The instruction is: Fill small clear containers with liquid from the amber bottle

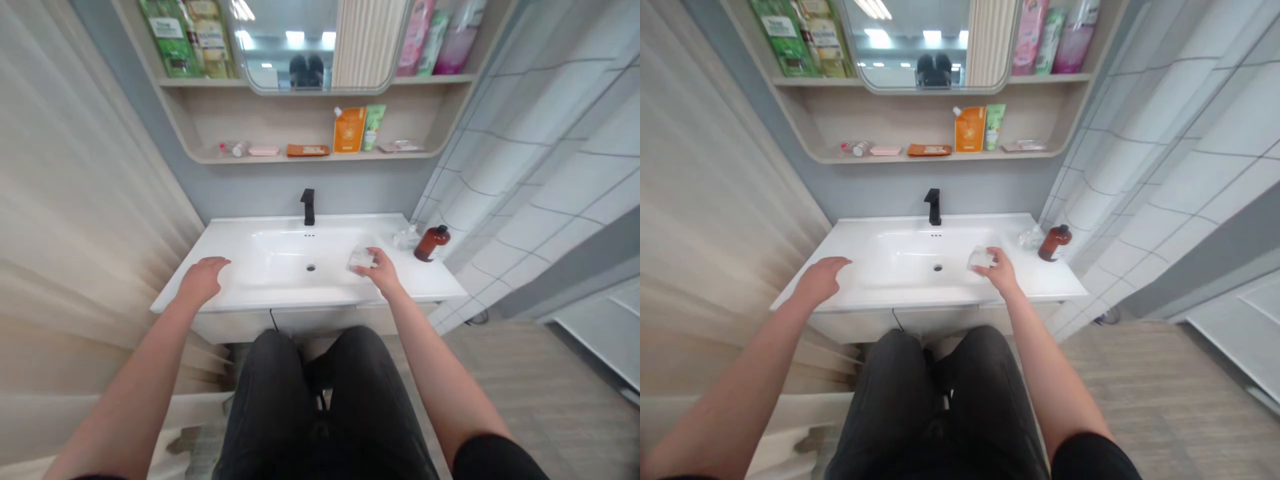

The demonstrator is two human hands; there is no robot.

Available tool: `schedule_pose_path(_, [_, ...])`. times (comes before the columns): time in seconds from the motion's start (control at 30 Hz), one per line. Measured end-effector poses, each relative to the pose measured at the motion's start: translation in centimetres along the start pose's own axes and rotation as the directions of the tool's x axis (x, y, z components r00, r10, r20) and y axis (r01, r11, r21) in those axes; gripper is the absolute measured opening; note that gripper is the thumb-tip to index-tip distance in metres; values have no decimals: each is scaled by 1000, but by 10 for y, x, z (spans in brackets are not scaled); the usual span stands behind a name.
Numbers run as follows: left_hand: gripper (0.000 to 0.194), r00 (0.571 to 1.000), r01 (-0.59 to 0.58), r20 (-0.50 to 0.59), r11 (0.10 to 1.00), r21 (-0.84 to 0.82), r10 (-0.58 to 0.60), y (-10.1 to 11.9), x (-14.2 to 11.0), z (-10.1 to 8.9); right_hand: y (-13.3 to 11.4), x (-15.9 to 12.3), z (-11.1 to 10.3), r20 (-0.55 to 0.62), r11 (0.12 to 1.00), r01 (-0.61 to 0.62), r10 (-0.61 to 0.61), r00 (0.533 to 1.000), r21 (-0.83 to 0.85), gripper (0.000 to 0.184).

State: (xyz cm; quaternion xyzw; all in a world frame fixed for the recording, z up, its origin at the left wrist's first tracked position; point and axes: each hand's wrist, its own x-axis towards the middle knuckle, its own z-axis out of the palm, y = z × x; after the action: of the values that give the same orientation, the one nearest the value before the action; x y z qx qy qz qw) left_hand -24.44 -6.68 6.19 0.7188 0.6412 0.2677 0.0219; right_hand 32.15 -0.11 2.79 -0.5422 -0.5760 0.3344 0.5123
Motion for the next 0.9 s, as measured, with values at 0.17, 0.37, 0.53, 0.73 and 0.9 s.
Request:
schedule_pose_path(0.17, [49,988,54,137,991,119,-70,-42,-15,-8,-13,-10,48,161,991,-5,-16,987,134,80])
schedule_pose_path(0.37, [31,997,40,62,997,70,-44,-24,-8,-9,-14,-11,77,224,970,-58,3,975,236,78])
schedule_pose_path(0.53, [40,968,-40,-246,954,-298,-36,73,9,1,-4,-10,87,279,960,-88,11,960,266,78])
schedule_pose_path(0.73, [51,920,-78,-288,593,-801,-268,192,52,63,5,-13,86,302,962,-72,-12,953,264,78])
schedule_pose_path(0.9, [53,962,-38,-161,479,-877,-219,240,78,109,4,-15,83,294,977,-58,-4,956,204,78])
